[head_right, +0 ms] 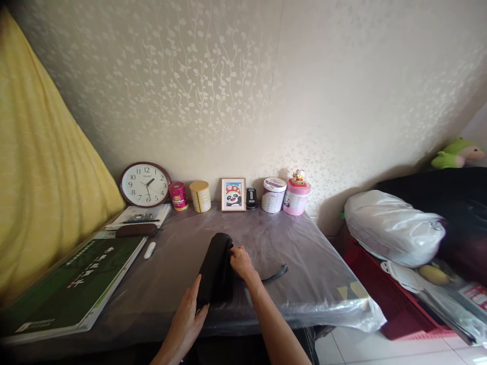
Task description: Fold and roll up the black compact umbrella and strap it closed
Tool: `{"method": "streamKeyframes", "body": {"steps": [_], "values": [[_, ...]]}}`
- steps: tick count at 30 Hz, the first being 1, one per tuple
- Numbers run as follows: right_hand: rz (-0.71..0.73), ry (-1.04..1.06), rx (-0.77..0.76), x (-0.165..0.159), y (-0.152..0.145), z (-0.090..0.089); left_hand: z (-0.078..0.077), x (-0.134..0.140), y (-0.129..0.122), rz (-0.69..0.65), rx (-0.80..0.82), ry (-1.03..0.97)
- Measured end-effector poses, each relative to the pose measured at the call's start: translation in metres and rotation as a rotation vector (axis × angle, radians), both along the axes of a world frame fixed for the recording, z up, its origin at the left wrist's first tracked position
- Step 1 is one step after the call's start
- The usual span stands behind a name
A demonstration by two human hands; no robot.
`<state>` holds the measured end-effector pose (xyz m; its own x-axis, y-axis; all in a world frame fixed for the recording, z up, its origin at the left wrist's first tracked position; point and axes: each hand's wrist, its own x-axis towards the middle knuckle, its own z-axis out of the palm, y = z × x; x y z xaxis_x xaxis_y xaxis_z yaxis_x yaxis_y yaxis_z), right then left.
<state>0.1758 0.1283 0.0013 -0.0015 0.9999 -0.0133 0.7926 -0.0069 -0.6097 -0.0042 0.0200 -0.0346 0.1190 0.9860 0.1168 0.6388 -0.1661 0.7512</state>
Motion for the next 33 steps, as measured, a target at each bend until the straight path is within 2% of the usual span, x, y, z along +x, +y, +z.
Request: {"method": "streamKeyframes", "body": {"steps": [9,15,22,28,33], "values": [[0.028,0.092,-0.084,-0.006,-0.001,0.004,0.002,0.001,-0.001,0.011,-0.002,0.034],[-0.054,0.022,0.021,-0.008,-0.004,0.006,0.003,0.0,-0.002,-0.008,0.019,0.054],[-0.138,0.091,0.07,-0.022,-0.004,-0.007,0.004,0.005,-0.002,0.015,0.011,0.13],[-0.259,0.219,0.096,-0.033,-0.005,-0.018,0.014,0.02,-0.009,0.05,0.078,0.391],[-0.355,0.238,0.104,-0.053,-0.004,-0.022,0.009,0.043,-0.012,0.154,0.155,0.651]]}}
